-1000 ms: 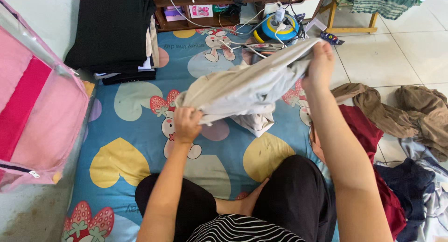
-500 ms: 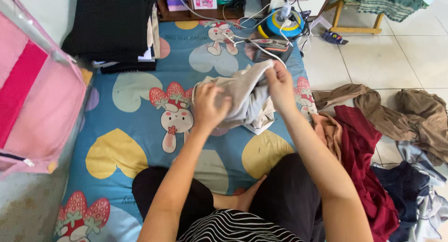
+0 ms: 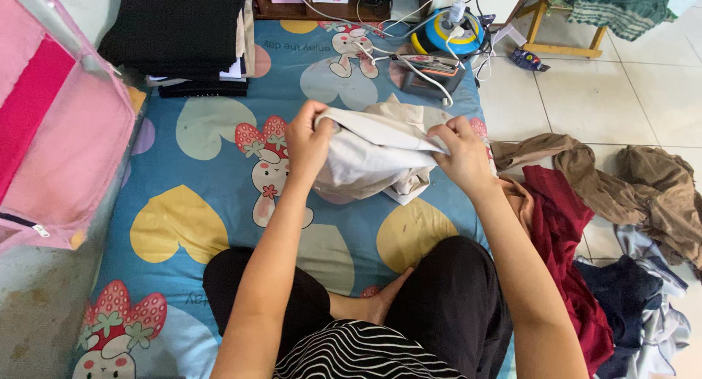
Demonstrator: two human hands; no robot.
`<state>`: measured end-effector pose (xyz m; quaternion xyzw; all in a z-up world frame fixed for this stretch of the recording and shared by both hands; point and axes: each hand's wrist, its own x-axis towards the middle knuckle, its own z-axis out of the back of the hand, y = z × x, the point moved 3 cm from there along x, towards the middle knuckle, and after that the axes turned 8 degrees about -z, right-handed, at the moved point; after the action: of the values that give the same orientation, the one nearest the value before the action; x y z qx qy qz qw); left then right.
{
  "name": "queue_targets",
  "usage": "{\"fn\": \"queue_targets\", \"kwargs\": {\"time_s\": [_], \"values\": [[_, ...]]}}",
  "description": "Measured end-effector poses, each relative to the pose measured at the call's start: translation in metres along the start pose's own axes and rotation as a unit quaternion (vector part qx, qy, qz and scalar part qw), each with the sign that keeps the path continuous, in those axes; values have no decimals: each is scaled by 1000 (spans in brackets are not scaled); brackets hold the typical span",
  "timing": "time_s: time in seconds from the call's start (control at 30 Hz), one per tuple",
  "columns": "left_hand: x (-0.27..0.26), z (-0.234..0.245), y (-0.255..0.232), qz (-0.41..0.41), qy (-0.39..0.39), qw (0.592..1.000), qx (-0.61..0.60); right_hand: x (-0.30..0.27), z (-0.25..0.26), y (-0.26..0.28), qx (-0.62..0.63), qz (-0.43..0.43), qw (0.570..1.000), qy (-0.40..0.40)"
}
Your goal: The person irons a black garment on a patterned mat, folds it neatly, and places it on a stack. Then the person picks up a light-colored pair of pants, turns them inside out, and begins folding them.
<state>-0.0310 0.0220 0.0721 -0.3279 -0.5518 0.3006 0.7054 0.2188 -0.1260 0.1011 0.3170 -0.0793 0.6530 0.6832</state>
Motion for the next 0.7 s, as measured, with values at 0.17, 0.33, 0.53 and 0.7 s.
{"fn": "queue_targets", "kwargs": {"time_s": [0.17,0.33,0.53,0.7], "values": [[-12,-19,-10,-123,8,990,75,-14,5,22,65,5,996,-54],[-24,-29,-17,-86,19,994,62,-36,-20,74,215,41,975,-35],[-44,-24,-30,-70,60,992,84,-43,-15,98,37,40,995,-89],[-63,-26,-35,-46,134,988,61,-45,4,94,-159,65,974,-145]]}}
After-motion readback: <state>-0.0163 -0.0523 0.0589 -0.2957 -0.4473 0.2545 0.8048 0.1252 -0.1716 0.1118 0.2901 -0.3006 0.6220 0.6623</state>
